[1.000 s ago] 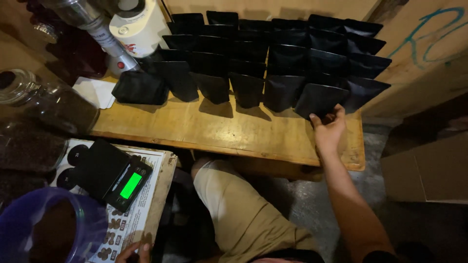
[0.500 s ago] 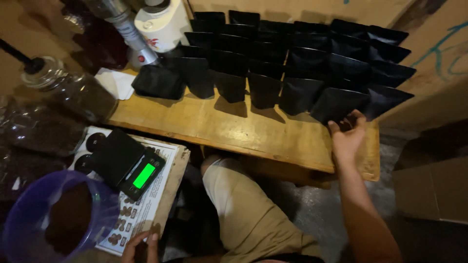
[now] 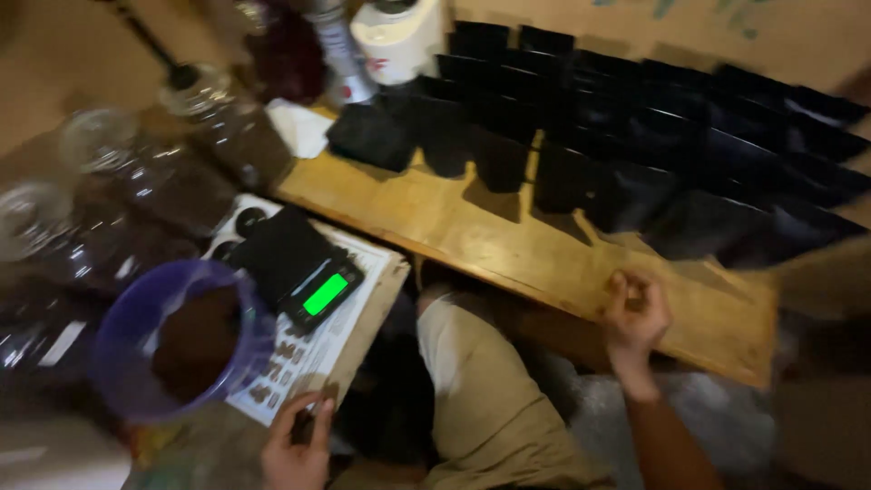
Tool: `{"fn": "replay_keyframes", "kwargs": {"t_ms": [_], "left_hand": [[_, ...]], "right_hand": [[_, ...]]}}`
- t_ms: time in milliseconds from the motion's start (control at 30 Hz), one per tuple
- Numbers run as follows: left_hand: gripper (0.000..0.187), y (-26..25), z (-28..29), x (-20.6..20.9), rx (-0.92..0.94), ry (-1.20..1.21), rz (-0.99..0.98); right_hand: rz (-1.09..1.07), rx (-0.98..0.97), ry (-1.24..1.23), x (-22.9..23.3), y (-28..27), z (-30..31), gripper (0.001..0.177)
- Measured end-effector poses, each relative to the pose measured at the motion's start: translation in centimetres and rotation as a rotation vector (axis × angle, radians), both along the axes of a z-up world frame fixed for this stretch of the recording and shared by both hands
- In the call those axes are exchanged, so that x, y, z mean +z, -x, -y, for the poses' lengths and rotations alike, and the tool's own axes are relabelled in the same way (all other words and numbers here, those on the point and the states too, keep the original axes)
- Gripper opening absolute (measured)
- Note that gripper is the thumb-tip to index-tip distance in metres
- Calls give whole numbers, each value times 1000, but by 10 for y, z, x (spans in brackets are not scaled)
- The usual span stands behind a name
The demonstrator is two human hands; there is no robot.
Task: Scooping ground coffee into small bags and weighing them on a digital scale
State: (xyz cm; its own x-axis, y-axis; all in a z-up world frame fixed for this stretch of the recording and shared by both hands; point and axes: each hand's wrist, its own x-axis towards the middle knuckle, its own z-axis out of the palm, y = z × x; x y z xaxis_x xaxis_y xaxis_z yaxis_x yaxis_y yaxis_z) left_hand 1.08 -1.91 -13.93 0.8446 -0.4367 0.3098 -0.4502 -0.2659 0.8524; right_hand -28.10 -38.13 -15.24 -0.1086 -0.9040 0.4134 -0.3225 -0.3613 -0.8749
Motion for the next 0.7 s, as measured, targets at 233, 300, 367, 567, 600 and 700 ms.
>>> {"fn": "replay_keyframes", "kwargs": {"t_ms": [233,300,367,567,600,700], "left_hand": [[10,4,2,34,-22,12,-105],[11,7,4,49,-2,-76,-142],[10,4,3,42,2,-59,-131],[10,-1,0,34,-7,-10,-129],[12,-1,-1,36,1,-47,-170],[5,0,2,39,-4,20,-64]], "right_hand": [[-22,522,178,39,-110,-45,41],[-100,596,32,49,-141,-50,27],[-170,667,156,48,-178,-33,23],[-387,815,386,32,-312,40,26],[-465,792,423,34,-335,50,28],[-729,695,582,29,-396,90,36]]}}
